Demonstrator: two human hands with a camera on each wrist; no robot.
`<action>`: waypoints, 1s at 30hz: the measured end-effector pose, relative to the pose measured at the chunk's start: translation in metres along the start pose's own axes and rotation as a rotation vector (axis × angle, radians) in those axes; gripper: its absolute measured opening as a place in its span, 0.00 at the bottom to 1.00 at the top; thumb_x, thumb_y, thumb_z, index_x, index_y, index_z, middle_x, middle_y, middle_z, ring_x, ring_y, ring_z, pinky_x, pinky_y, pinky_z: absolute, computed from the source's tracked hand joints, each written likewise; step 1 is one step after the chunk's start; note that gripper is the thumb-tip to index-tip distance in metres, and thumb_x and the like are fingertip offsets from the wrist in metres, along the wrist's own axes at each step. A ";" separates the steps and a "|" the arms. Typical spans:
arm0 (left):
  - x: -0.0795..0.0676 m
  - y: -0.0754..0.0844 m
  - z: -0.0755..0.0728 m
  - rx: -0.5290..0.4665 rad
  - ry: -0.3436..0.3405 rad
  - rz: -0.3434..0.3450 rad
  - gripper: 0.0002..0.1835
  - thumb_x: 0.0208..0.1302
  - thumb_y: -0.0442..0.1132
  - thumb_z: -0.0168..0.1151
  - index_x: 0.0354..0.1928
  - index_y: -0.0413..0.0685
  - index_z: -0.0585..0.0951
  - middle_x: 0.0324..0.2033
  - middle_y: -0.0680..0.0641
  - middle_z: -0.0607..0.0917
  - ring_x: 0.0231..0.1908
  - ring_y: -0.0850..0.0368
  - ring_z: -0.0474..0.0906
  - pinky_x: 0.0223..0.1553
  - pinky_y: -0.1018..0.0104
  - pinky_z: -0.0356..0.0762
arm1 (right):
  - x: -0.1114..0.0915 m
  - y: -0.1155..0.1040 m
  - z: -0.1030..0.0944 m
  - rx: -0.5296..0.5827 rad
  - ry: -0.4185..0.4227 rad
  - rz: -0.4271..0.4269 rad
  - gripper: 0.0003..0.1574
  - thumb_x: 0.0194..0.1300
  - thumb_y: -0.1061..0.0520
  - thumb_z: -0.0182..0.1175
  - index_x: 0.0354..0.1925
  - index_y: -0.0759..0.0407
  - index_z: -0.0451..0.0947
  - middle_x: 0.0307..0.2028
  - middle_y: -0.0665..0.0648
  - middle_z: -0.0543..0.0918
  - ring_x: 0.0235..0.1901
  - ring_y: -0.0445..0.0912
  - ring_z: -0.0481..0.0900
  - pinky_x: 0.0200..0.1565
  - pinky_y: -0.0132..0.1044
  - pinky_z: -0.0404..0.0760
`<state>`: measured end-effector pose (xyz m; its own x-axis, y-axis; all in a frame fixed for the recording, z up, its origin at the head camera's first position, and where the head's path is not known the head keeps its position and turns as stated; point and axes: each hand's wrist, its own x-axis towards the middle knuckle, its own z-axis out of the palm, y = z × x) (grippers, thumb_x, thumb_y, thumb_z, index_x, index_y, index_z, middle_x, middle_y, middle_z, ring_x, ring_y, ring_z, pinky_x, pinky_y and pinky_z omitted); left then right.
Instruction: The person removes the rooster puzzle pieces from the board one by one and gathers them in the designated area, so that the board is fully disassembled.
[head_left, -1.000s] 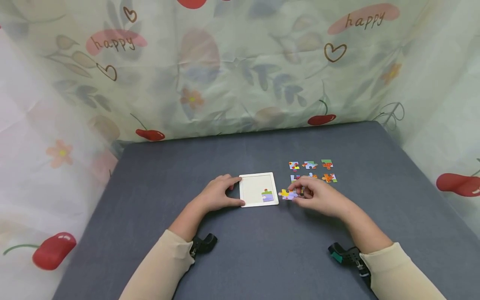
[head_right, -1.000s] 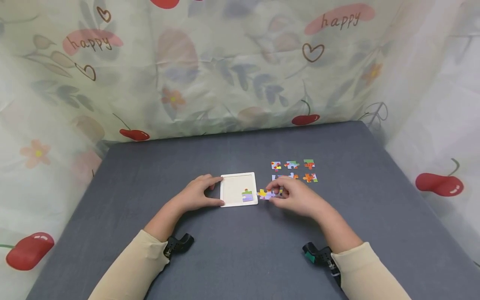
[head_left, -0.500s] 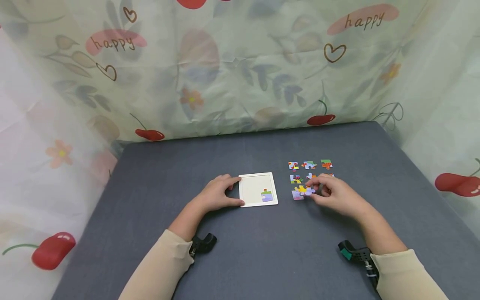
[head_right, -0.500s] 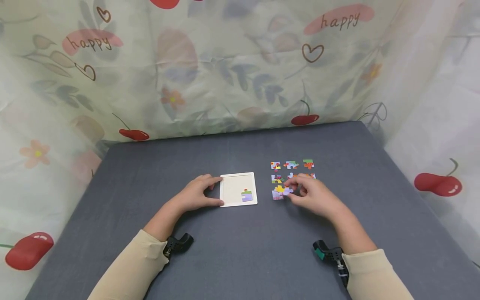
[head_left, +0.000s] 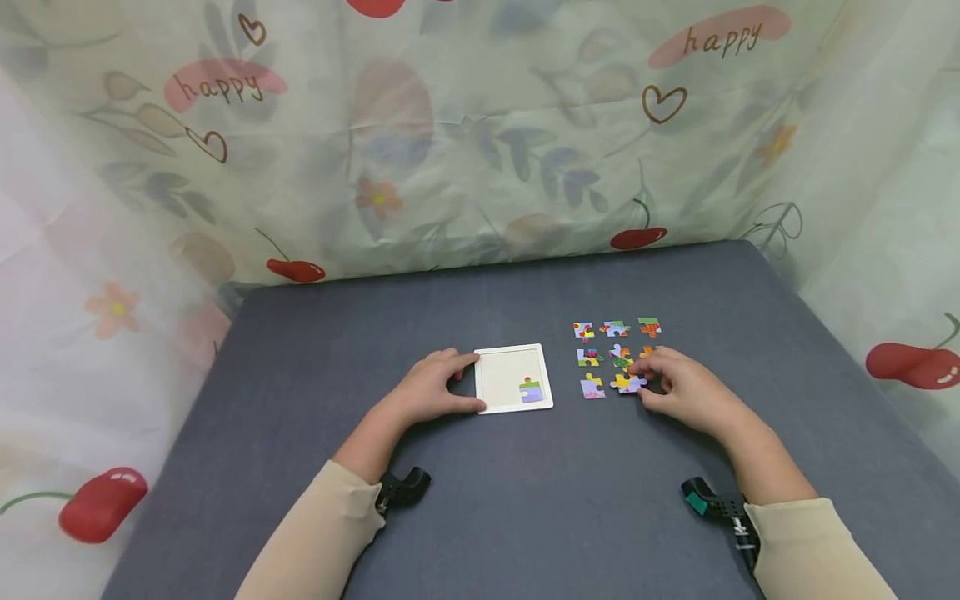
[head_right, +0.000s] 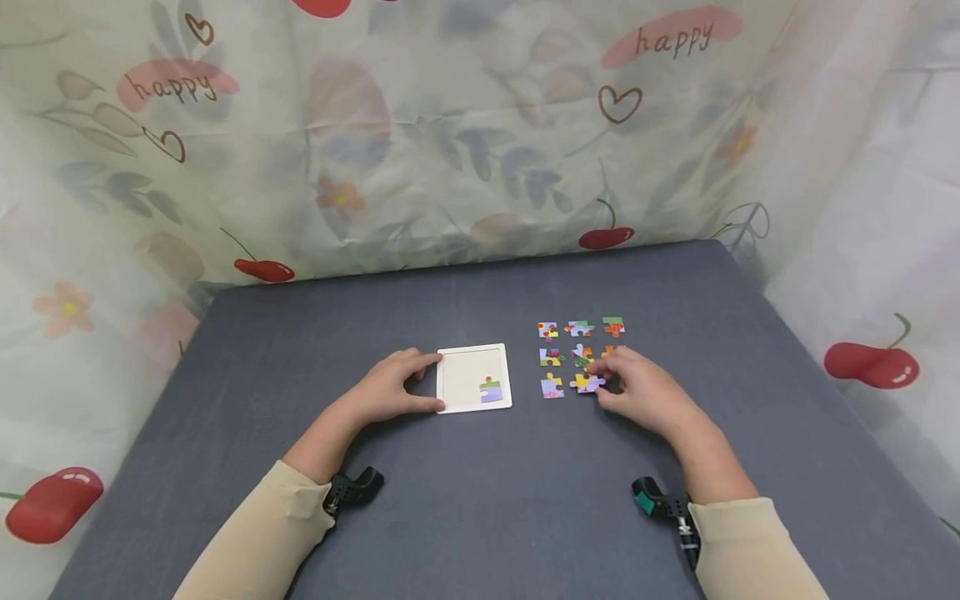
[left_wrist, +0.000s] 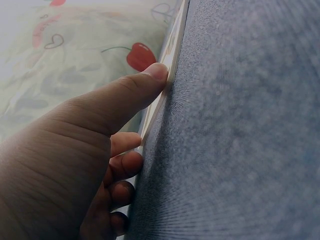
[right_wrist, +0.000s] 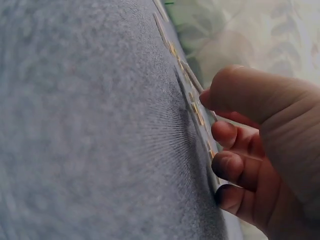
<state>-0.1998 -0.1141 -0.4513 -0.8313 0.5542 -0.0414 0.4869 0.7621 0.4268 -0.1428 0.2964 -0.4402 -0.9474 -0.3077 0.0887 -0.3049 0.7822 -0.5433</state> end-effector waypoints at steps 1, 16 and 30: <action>0.000 0.000 0.000 -0.001 -0.001 0.001 0.44 0.59 0.63 0.73 0.73 0.51 0.73 0.34 0.52 0.70 0.33 0.57 0.63 0.37 0.62 0.59 | 0.000 0.000 0.000 -0.001 -0.004 0.000 0.16 0.64 0.61 0.68 0.51 0.57 0.85 0.41 0.52 0.76 0.29 0.43 0.68 0.33 0.37 0.69; 0.000 -0.001 0.000 0.000 0.002 0.006 0.45 0.59 0.64 0.73 0.74 0.51 0.73 0.35 0.52 0.70 0.33 0.57 0.64 0.37 0.62 0.60 | 0.002 0.002 0.001 -0.014 0.008 0.000 0.16 0.62 0.60 0.68 0.50 0.57 0.85 0.39 0.52 0.75 0.32 0.44 0.70 0.36 0.39 0.70; 0.000 0.000 0.001 0.003 0.002 -0.004 0.45 0.58 0.64 0.73 0.74 0.52 0.73 0.34 0.52 0.70 0.33 0.56 0.64 0.37 0.61 0.60 | 0.005 -0.020 -0.025 0.004 0.089 -0.008 0.18 0.66 0.60 0.67 0.54 0.58 0.83 0.37 0.52 0.74 0.26 0.46 0.67 0.31 0.38 0.68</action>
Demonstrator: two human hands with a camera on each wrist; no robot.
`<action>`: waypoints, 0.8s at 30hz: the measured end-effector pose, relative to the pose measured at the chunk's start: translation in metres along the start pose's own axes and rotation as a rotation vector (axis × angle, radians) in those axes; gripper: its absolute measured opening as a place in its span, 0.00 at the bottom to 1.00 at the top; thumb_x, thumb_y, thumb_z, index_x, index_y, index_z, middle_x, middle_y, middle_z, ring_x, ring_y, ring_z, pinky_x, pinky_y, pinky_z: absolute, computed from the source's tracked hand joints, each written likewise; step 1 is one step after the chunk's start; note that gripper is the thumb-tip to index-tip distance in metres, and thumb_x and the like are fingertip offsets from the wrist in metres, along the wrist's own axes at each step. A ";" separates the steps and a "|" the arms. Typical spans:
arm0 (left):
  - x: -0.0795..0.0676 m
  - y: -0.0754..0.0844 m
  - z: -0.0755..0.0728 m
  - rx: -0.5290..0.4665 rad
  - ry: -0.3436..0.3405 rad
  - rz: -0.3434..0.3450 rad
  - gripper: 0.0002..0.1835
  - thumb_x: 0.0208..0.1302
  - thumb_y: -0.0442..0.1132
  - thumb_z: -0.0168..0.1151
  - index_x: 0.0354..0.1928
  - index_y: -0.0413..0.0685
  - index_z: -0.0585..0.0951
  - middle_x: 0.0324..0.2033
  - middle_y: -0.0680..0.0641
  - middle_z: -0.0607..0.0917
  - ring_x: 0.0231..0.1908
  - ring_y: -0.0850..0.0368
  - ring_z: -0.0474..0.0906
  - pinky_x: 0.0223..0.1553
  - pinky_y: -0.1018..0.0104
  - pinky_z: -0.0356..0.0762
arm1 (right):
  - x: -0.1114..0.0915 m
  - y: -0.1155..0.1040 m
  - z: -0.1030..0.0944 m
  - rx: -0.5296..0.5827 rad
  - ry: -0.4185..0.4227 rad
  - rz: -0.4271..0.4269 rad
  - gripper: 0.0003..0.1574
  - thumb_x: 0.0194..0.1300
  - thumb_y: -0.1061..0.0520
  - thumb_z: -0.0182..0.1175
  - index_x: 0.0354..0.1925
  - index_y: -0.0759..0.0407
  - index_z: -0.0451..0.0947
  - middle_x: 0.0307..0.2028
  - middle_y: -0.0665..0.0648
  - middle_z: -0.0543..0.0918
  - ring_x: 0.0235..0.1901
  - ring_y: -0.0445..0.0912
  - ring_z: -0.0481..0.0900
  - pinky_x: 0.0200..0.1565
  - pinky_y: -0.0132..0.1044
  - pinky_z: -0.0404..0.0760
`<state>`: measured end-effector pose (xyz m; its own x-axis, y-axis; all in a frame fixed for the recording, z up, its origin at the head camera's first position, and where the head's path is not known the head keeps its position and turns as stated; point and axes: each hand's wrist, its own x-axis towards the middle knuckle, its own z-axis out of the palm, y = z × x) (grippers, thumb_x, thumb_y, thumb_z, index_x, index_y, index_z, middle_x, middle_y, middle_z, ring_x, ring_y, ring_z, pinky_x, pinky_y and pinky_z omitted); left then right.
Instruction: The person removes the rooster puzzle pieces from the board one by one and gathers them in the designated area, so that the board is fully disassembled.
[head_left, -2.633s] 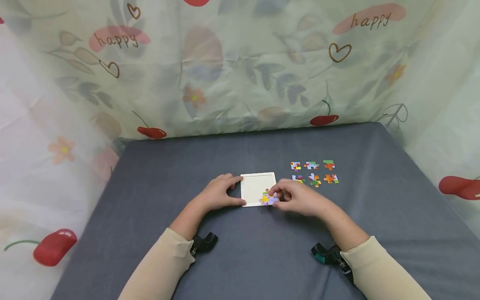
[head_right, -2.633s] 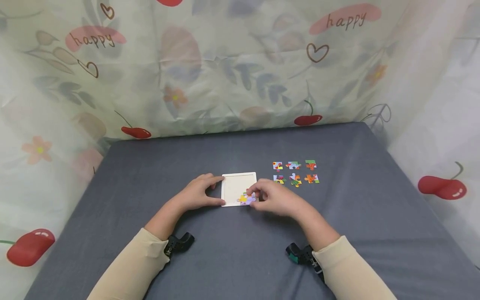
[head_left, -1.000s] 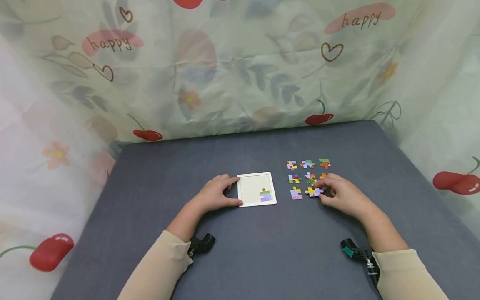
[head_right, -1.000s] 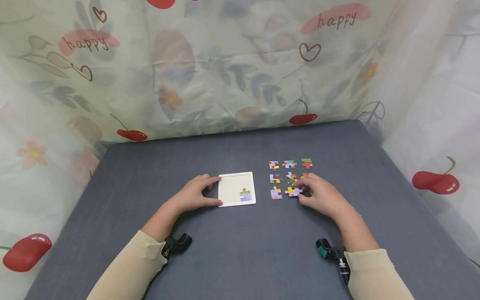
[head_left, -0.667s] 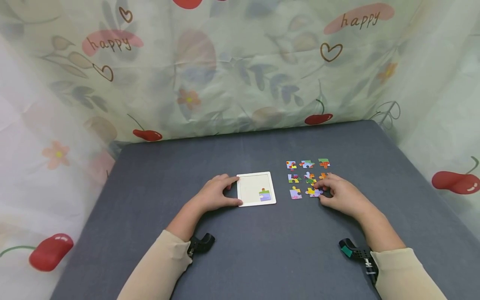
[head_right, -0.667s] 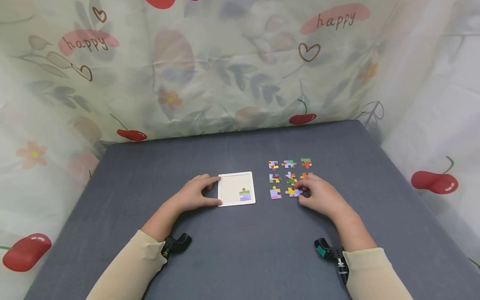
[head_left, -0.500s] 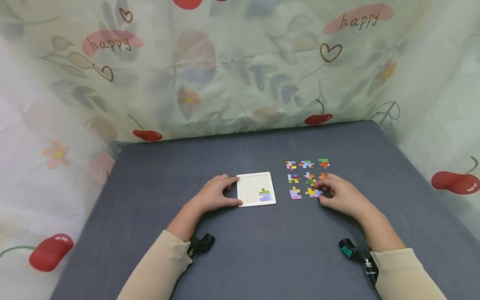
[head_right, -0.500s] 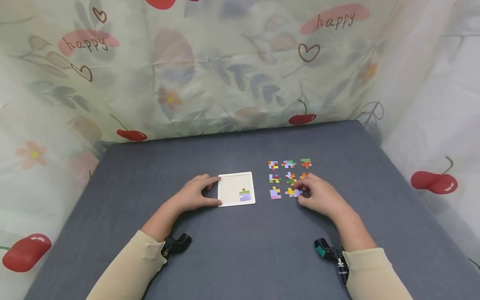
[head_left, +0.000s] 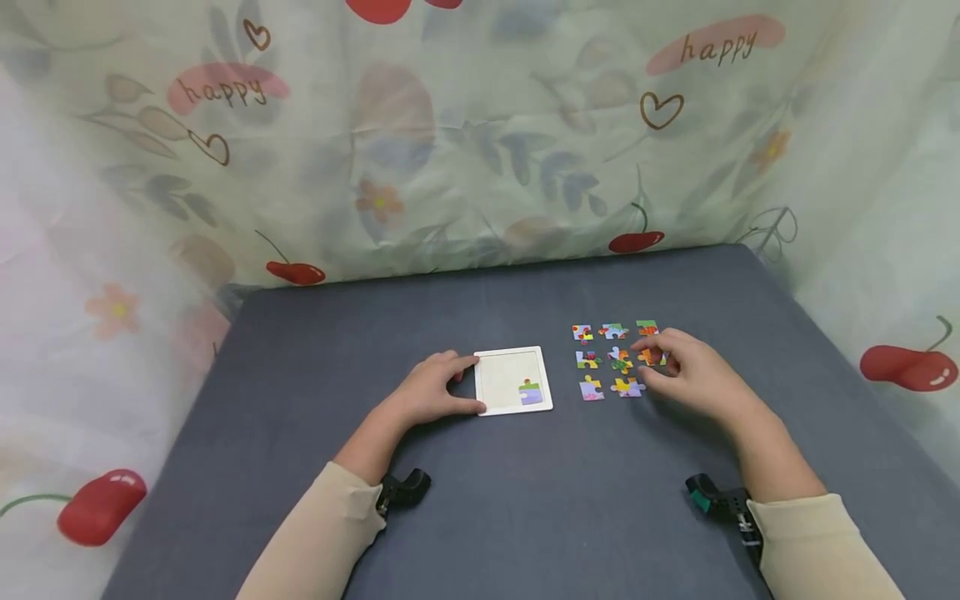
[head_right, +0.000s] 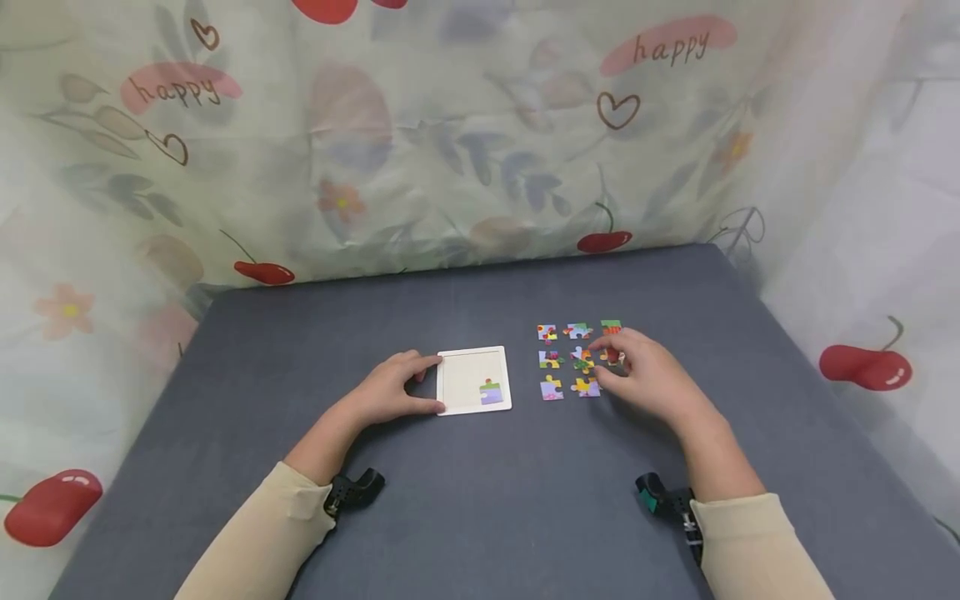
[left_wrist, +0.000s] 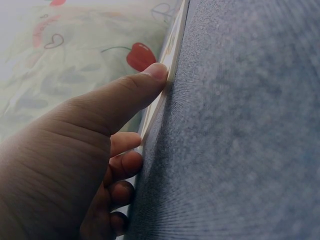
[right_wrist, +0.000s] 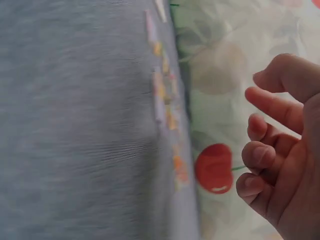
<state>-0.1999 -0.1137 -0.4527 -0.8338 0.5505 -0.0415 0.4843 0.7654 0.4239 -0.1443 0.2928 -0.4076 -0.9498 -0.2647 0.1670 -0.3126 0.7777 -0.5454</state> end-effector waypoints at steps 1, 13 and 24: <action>0.000 0.000 0.000 -0.001 0.003 0.001 0.45 0.58 0.64 0.73 0.74 0.52 0.73 0.34 0.52 0.70 0.33 0.56 0.64 0.38 0.61 0.60 | 0.001 -0.003 -0.003 0.004 0.009 -0.014 0.17 0.66 0.60 0.67 0.54 0.57 0.83 0.37 0.52 0.74 0.26 0.45 0.67 0.32 0.38 0.69; -0.002 -0.001 0.002 -0.009 -0.009 0.008 0.44 0.58 0.64 0.73 0.73 0.52 0.74 0.34 0.53 0.70 0.32 0.58 0.63 0.37 0.62 0.60 | 0.024 -0.039 -0.009 0.072 0.047 -0.203 0.15 0.67 0.60 0.68 0.51 0.49 0.84 0.36 0.51 0.75 0.25 0.43 0.66 0.31 0.35 0.69; -0.001 -0.002 -0.001 0.010 0.011 0.023 0.44 0.59 0.64 0.73 0.73 0.53 0.73 0.34 0.53 0.69 0.32 0.57 0.63 0.37 0.62 0.59 | 0.035 -0.067 0.019 0.249 -0.045 -0.247 0.18 0.66 0.62 0.69 0.54 0.52 0.84 0.37 0.53 0.75 0.23 0.43 0.64 0.30 0.34 0.69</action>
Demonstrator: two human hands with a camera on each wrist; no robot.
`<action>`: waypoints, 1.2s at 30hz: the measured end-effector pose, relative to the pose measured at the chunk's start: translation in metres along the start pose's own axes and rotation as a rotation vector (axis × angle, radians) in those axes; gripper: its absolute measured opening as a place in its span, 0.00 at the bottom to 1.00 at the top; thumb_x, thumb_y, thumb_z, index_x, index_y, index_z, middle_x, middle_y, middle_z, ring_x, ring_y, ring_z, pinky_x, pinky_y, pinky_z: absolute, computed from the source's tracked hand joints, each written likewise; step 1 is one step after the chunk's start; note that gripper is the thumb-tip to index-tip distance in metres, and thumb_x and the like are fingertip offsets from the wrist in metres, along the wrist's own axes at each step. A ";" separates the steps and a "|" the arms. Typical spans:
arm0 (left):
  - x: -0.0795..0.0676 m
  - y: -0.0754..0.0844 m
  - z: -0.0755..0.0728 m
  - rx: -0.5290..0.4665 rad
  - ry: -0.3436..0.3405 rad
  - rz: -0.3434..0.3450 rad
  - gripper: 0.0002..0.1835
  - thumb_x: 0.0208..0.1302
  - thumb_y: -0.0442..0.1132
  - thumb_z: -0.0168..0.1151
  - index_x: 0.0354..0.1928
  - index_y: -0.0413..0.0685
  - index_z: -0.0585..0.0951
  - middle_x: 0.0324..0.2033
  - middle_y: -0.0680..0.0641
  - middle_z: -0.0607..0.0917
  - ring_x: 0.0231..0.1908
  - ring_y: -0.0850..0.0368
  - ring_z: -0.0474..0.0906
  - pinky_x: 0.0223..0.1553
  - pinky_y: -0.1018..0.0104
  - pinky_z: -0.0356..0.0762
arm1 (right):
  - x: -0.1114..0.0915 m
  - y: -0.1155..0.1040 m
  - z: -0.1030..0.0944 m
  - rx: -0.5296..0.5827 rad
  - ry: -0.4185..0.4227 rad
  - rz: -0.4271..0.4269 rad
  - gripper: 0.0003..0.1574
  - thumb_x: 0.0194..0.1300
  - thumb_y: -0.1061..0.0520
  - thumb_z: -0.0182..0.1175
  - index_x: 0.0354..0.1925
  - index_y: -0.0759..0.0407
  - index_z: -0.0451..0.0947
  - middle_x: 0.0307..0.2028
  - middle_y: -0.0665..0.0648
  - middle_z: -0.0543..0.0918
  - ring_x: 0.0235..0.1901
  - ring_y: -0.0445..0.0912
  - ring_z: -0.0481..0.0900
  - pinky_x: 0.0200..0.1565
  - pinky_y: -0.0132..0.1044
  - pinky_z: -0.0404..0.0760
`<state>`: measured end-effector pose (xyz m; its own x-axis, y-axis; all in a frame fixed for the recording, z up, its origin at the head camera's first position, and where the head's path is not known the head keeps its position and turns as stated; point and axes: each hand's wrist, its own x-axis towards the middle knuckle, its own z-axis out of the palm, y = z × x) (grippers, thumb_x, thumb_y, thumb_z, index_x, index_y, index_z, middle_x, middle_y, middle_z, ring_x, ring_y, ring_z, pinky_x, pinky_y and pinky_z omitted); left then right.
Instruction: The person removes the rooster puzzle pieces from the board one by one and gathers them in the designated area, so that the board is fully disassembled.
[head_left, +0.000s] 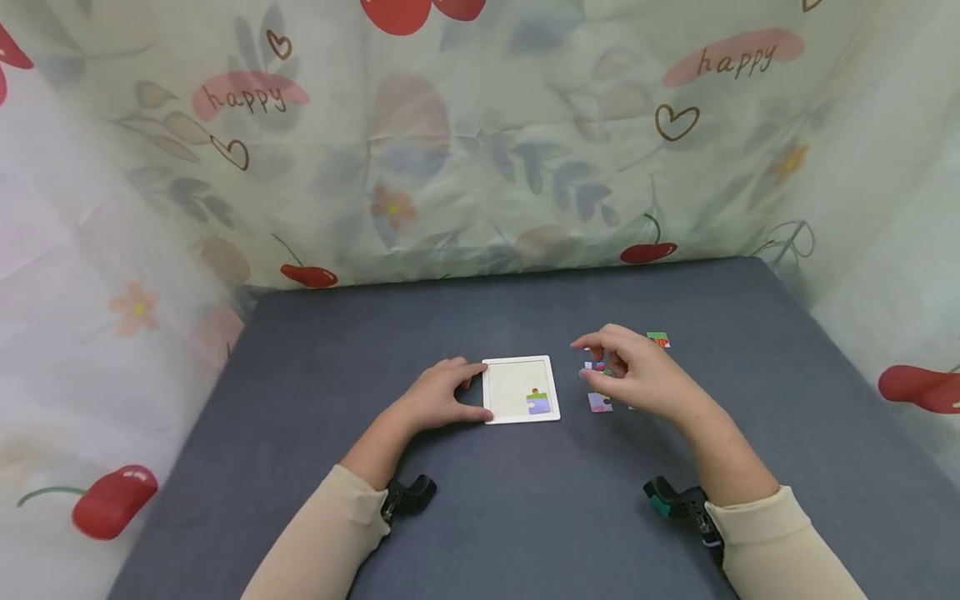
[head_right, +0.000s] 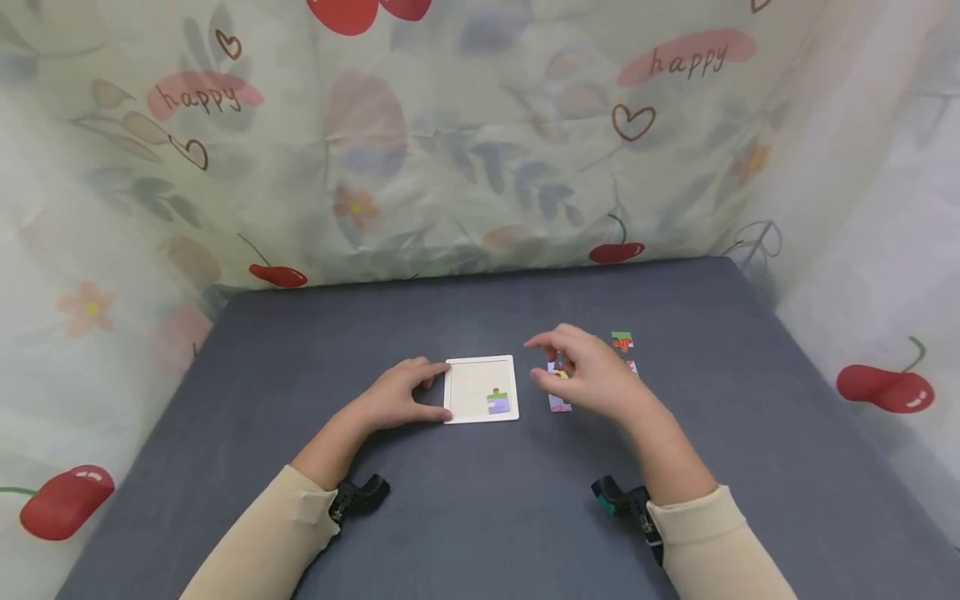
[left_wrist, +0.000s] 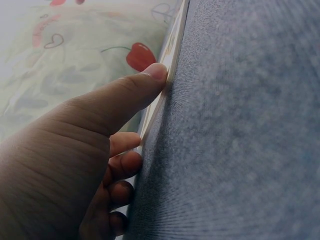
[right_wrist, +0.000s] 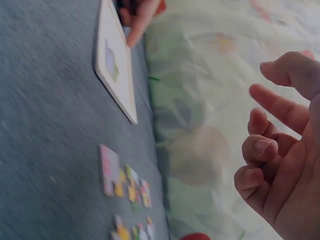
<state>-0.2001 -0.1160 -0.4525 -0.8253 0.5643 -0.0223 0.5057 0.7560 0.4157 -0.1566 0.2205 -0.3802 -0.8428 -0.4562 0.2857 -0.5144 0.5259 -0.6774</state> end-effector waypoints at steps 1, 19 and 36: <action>-0.001 -0.001 0.000 0.005 -0.004 -0.003 0.44 0.59 0.64 0.73 0.73 0.53 0.73 0.34 0.53 0.69 0.32 0.57 0.63 0.37 0.62 0.59 | 0.001 0.000 0.005 0.012 -0.013 -0.008 0.18 0.66 0.62 0.69 0.53 0.52 0.83 0.37 0.54 0.75 0.22 0.42 0.64 0.30 0.34 0.69; -0.001 0.000 -0.001 0.015 -0.017 -0.013 0.43 0.60 0.64 0.72 0.74 0.54 0.73 0.34 0.53 0.70 0.32 0.58 0.63 0.37 0.62 0.59 | 0.010 0.017 0.065 -0.003 -0.205 0.115 0.23 0.63 0.55 0.73 0.55 0.62 0.83 0.33 0.53 0.75 0.26 0.41 0.68 0.32 0.34 0.69; -0.002 0.001 -0.002 0.003 -0.010 -0.014 0.43 0.60 0.63 0.72 0.73 0.53 0.73 0.35 0.52 0.70 0.33 0.57 0.64 0.37 0.62 0.60 | 0.009 0.018 0.077 -0.132 -0.186 0.152 0.18 0.61 0.58 0.72 0.50 0.60 0.86 0.25 0.47 0.71 0.25 0.39 0.67 0.31 0.34 0.65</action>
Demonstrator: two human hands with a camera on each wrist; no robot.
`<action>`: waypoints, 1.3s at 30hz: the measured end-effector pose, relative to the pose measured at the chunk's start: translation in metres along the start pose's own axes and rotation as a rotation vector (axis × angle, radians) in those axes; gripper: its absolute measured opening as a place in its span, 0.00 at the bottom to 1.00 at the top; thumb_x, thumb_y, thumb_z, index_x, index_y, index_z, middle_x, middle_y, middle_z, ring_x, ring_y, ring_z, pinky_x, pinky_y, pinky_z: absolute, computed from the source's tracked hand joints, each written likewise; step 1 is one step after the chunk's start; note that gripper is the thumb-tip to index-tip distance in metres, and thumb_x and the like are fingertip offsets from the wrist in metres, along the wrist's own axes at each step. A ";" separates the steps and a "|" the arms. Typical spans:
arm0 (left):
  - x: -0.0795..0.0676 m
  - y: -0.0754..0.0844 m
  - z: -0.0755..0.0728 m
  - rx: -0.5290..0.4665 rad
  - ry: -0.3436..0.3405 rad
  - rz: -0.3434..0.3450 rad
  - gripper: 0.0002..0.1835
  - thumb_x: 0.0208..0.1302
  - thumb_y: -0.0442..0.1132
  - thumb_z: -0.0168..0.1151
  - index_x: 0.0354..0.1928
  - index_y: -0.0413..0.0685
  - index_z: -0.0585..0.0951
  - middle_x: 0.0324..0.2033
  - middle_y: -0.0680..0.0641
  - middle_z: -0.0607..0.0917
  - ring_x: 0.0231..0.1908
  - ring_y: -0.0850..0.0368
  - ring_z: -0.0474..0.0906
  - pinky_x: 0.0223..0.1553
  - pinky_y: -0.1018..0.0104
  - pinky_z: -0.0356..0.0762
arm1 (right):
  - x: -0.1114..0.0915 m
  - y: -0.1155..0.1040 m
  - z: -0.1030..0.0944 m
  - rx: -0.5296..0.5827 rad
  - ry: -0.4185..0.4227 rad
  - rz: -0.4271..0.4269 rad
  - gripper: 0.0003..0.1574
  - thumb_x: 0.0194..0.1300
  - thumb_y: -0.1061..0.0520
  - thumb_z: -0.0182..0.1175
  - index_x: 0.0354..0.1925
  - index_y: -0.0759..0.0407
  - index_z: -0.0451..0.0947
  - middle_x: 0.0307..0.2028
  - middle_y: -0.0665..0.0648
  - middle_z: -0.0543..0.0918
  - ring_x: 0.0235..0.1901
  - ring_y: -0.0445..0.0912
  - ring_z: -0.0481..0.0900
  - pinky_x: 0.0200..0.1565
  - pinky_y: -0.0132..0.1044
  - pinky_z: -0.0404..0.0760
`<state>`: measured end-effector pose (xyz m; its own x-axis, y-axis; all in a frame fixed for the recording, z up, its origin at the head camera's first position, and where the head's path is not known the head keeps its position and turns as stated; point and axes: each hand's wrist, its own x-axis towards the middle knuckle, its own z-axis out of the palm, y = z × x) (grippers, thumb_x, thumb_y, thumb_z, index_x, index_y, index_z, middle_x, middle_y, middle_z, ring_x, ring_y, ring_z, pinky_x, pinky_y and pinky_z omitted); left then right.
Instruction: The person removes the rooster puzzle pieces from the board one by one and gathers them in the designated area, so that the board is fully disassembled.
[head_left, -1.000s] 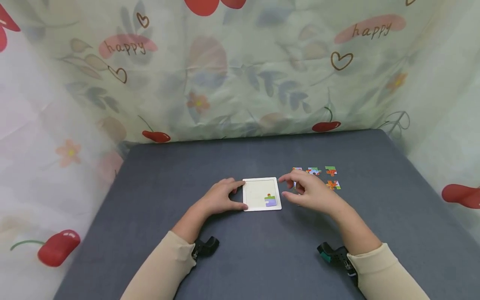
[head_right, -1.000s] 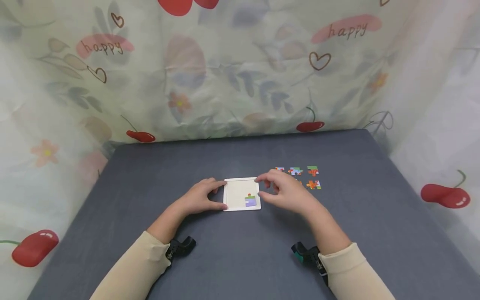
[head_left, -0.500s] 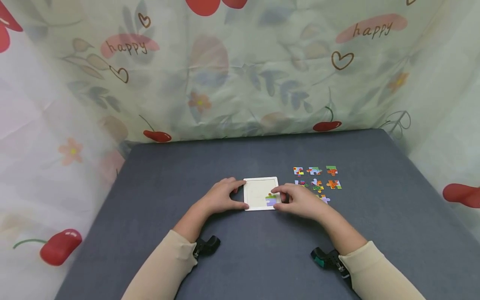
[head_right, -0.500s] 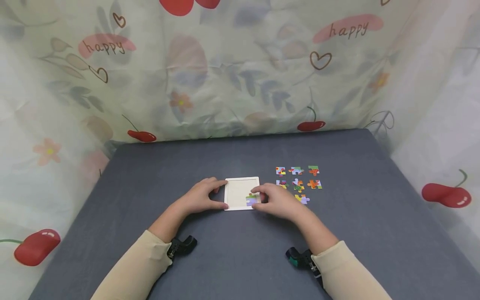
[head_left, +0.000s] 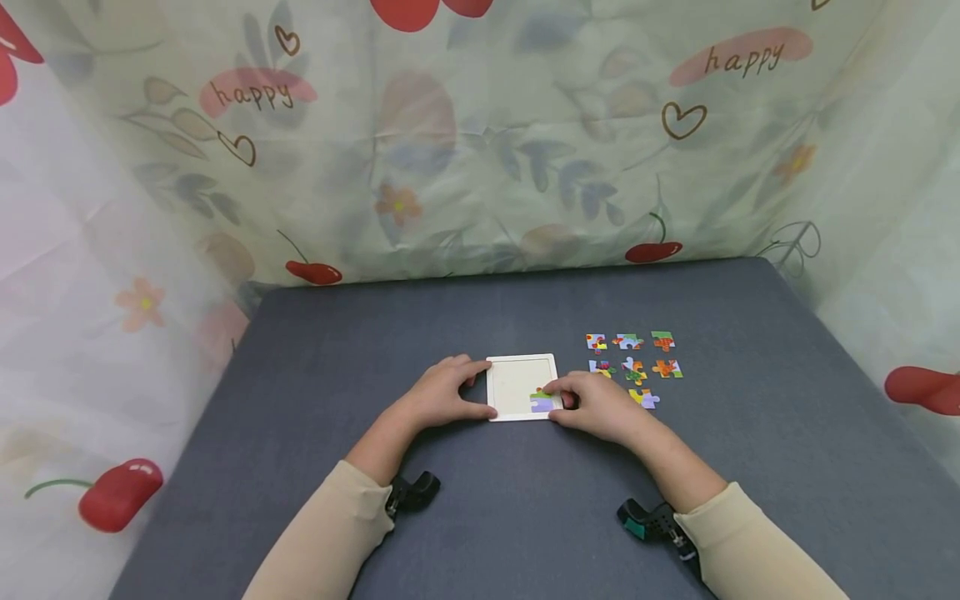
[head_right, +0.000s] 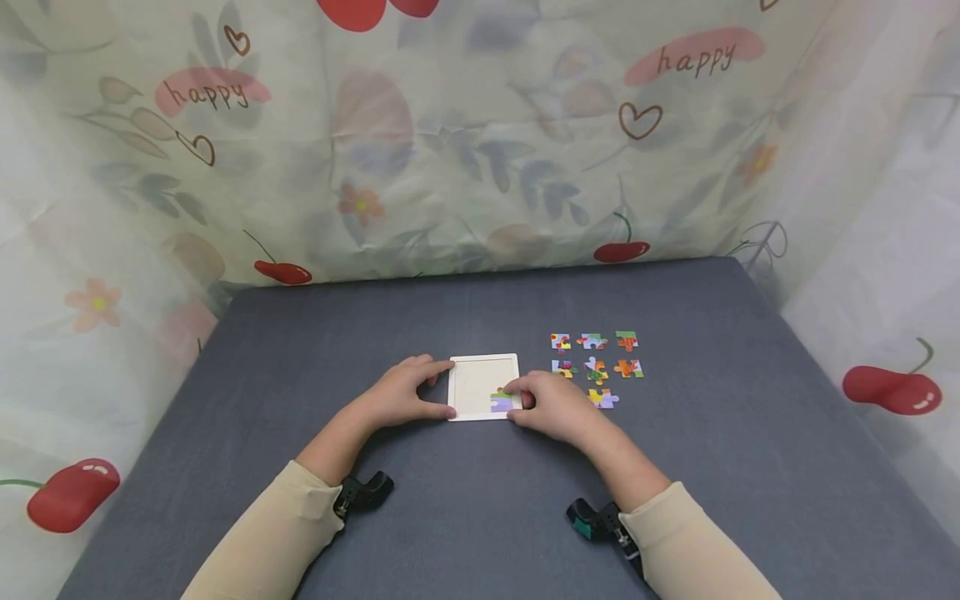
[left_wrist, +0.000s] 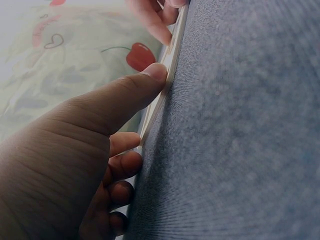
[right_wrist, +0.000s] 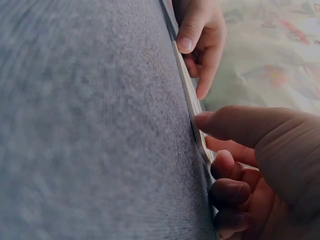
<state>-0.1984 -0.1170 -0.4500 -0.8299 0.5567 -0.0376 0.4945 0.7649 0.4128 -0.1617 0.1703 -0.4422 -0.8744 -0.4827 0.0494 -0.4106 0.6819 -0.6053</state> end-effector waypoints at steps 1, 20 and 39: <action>0.000 0.000 0.000 -0.002 -0.001 -0.001 0.43 0.60 0.63 0.72 0.73 0.53 0.73 0.35 0.52 0.70 0.33 0.57 0.64 0.37 0.62 0.60 | 0.000 0.000 0.000 -0.001 0.001 0.004 0.17 0.61 0.58 0.73 0.49 0.59 0.86 0.25 0.47 0.71 0.26 0.40 0.67 0.31 0.35 0.66; -0.001 0.001 -0.002 -0.024 0.000 0.005 0.42 0.60 0.62 0.73 0.73 0.53 0.74 0.34 0.53 0.69 0.33 0.58 0.63 0.37 0.62 0.59 | 0.002 0.002 0.006 0.075 0.085 0.058 0.18 0.54 0.59 0.78 0.43 0.56 0.84 0.36 0.50 0.78 0.35 0.44 0.74 0.40 0.39 0.73; 0.001 -0.003 0.002 -0.013 0.009 0.006 0.42 0.60 0.64 0.72 0.73 0.54 0.74 0.34 0.53 0.70 0.32 0.58 0.63 0.37 0.62 0.60 | 0.001 0.002 0.007 0.212 0.054 0.073 0.16 0.59 0.62 0.73 0.46 0.57 0.84 0.35 0.49 0.84 0.20 0.43 0.71 0.25 0.34 0.69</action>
<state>-0.1997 -0.1177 -0.4530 -0.8291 0.5584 -0.0269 0.4961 0.7570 0.4252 -0.1618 0.1672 -0.4490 -0.9147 -0.4022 0.0382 -0.2870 0.5802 -0.7622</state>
